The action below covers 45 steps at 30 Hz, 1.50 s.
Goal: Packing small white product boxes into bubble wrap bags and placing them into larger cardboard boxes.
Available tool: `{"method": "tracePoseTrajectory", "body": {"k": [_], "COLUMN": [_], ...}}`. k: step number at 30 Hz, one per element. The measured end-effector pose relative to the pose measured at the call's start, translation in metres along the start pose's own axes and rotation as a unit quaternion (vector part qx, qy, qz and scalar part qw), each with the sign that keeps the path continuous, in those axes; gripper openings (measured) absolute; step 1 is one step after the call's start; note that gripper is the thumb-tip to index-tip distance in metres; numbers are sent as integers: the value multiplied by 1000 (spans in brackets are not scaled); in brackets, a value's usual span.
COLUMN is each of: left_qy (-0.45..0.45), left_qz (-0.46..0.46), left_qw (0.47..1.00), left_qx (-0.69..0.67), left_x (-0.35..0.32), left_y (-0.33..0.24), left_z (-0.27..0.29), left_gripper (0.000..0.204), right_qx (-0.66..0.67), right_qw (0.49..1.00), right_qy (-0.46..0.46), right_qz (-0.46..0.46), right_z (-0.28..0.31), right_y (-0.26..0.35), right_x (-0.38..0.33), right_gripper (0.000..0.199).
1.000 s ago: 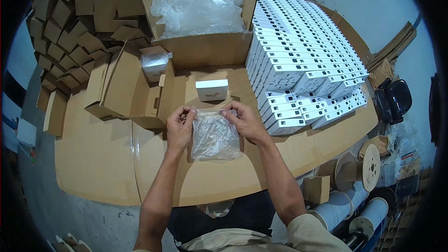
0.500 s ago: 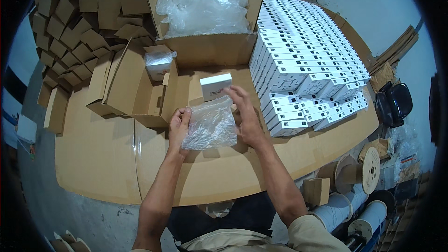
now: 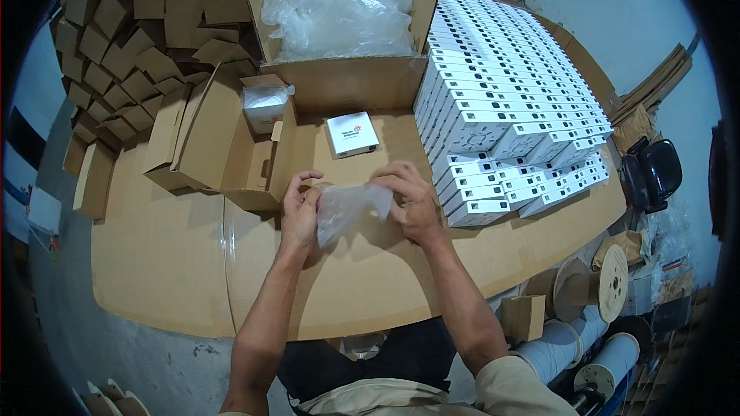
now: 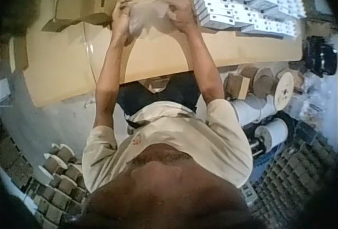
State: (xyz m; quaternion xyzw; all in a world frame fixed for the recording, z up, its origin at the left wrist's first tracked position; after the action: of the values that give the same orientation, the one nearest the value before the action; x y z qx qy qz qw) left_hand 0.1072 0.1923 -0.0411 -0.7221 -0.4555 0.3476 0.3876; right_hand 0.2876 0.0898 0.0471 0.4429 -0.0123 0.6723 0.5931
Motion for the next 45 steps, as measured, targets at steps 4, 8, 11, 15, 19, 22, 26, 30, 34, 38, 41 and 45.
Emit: {"method": "tracePoseTrajectory", "body": {"k": [4, 8, 11, 15, 19, 22, 26, 30, 34, 38, 41, 45], "left_qy": [25, 31, -4, -2, -4, 0, 2, -49, -35, -21, -18, -17], "left_qz": [-137, -273, -156, -188, -179, -196, -195, -218, -230, -215, -214, -206], "left_qw": [965, 943, 979, 962, 958, 969, 965, 965, 966, 968, 969, 970], "left_qx": [222, 186, 131, 200, 226, 152, 177, 139, 109, 127, 125, 130], "left_x": [-2, -23, -16, -16, -21, -21, -21, -24, -28, -28, -29, -30], "left_y": [-20, -41, -25, -32, -31, -29, -32, -42, -48, -43, -43, -46], "left_z": [4, -30, -23, -22, -27, -28, -28, -14, -24, -22, -22, -23], "left_gripper": [17, 22, 27, 27, 25, 25, 25, 25, 26, 27, 27, 27], "right_qx": [166, 144, 171, 223, 241, 318, 273, 425, -75, -217, -283, -238], "right_qw": [948, 955, 947, 936, 914, 893, 904, 814, 964, 943, 903, 895], "right_qy": [32, 31, 51, 8, -52, -78, -63, -94, -108, 64, 110, 154], "right_qz": [-269, -259, -267, -272, -323, -310, -324, -383, -232, -243, -305, -346], "right_z": [-25, -32, -45, -48, -39, -32, -46, -61, -39, -72, -82, -82], "right_y": [-36, -33, -35, -22, -48, -46, -59, -84, -86, -80, -82, -86], "right_x": [-16, -13, -18, -13, -18, -13, -14, 3, 44, 58, 69, 70], "right_gripper": [19, 27, 32, 37, 39, 37, 33, 32, 38, 44, 47, 53]}}
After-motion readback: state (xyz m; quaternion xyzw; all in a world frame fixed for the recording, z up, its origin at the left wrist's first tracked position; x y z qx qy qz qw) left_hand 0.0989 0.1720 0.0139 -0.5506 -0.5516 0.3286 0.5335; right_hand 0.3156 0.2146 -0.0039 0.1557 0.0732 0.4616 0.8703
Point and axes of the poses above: each hand's wrist, its own x-axis towards the middle knuckle, its own z-axis out of the back of the hand, y = z × x, the point moved 9 cm from there along x, towards the middle knuckle, and after that the axes turned 11 degrees about -x, right-handed, at the moved point
